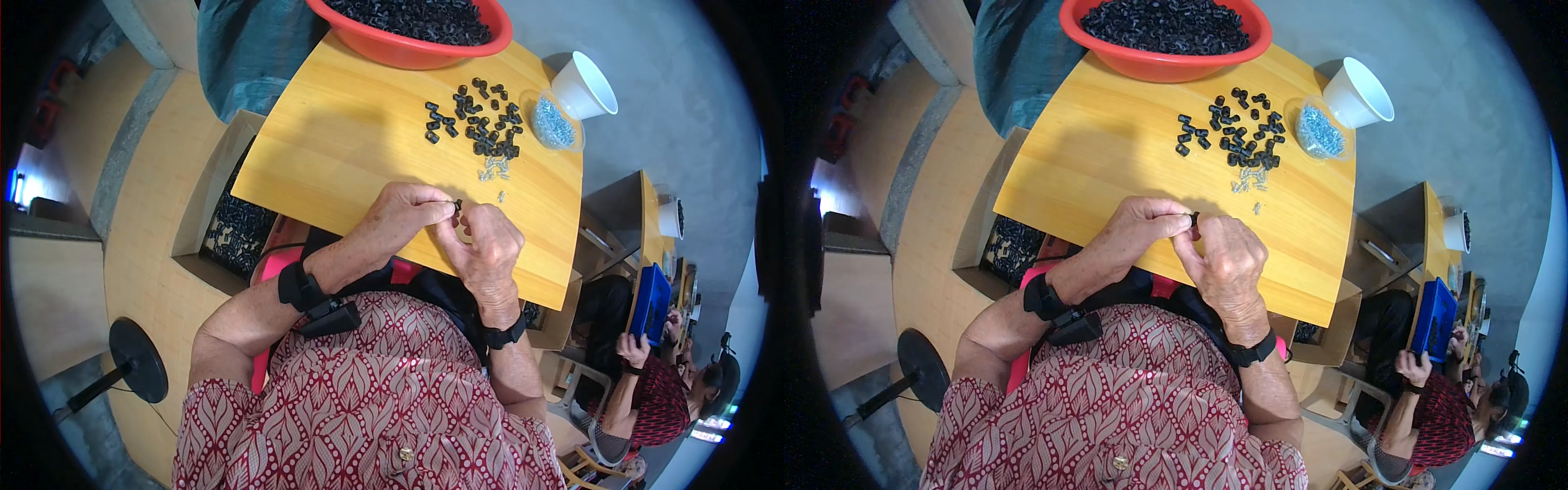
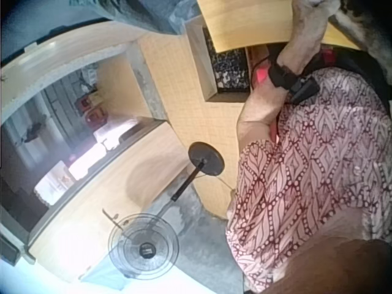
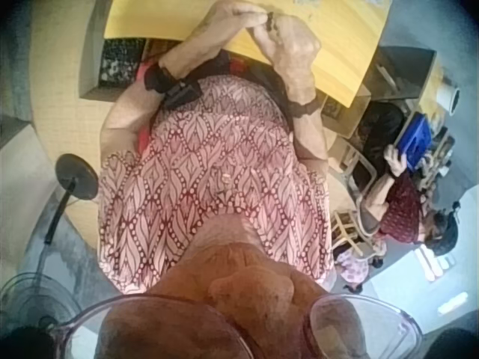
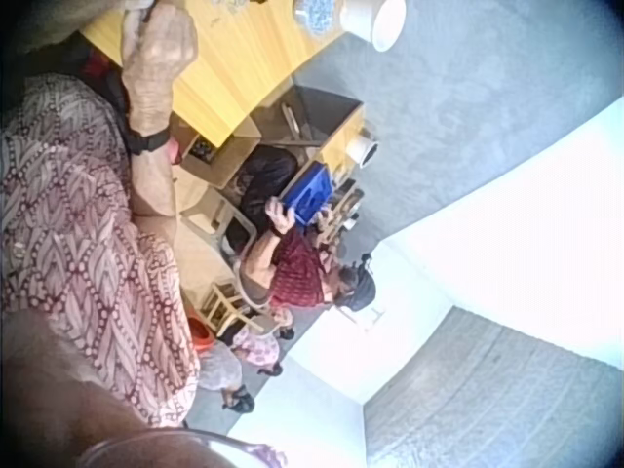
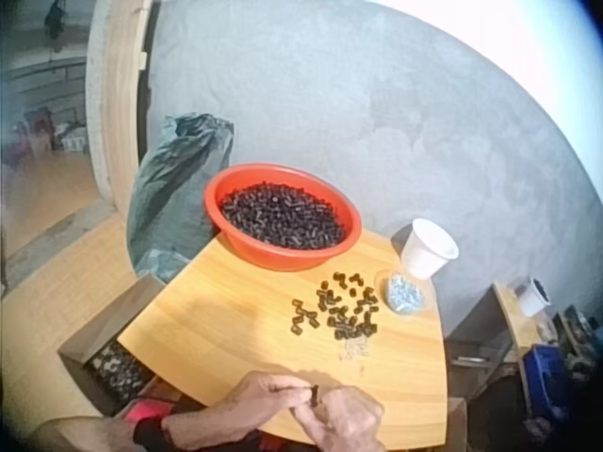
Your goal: Sorting and assembling small black and silver components on a table.
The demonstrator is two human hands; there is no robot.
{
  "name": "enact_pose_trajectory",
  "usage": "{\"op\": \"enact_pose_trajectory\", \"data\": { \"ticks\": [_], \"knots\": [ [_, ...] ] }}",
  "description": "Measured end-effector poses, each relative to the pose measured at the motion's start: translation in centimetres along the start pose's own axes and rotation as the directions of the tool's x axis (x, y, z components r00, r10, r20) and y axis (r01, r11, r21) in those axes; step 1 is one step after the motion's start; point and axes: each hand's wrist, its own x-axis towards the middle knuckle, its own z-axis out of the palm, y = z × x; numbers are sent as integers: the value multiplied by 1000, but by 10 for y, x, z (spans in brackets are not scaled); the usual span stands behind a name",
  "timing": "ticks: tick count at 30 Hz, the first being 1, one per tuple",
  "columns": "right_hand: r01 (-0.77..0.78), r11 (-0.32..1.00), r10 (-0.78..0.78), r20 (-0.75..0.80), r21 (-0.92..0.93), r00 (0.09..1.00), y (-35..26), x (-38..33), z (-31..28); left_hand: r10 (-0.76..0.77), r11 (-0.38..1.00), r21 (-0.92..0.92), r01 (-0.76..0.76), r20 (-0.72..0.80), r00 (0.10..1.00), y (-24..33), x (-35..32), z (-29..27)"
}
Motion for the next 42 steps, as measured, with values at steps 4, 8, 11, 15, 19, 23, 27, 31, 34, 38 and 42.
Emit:
{"op": "enact_pose_trajectory", "data": {
  "ticks": [4, 8, 11, 15, 19, 23, 27, 31, 34, 38, 42],
  "knots": [
    [-19, 1000, 19, -5, 9, 1000, 2, -2, 2, -10, 999, -40, 10, 1, 1000, 2, 0, 0],
    [14, 999, -13, 17, -29, 1000, 7, -5, -1, 22, 992, 125, -17, -42, 999, 6, 0, 2],
    [-6, 1000, 7, 40, -30, 999, 6, -6, -2, 36, 989, 145, -30, -35, 999, 7, 0, 1],
    [-51, 998, 47, 105, 36, 993, 0, 0, -8, -4, 997, 77, 10, -74, 997, 2, 1, -5],
    [-207, 963, 182, 149, 170, 972, 3, -2, -15, 75, 974, 217, -63, -48, 996, 0, 1, -3],
    [-512, 812, 483, 172, 280, 859, -8, -6, -14, 120, 916, 395, -75, -90, 989, 3, -3, 7],
    [-629, 704, 592, 217, 329, 776, -11, -12, -12, 174, 879, 465, -107, -105, 979, 6, -6, 11],
    [-462, 844, 451, 103, 274, 886, -9, -17, -6, 126, 918, 389, -83, -87, 988, 1, -3, 7],
    [-275, 953, 270, 51, 131, 961, -12, -14, -5, 70, 961, 273, -50, -65, 995, 0, -2, 4],
    [-167, 985, 166, 32, 33, 986, -7, -16, -2, 12, 981, 196, -9, -18, 1000, 4, -4, 5],
    [-173, 983, 175, -18, 62, 984, -2, -15, -1, -7, 982, 188, 9, -9, 1000, 8, -1, 4]
  ]
}}
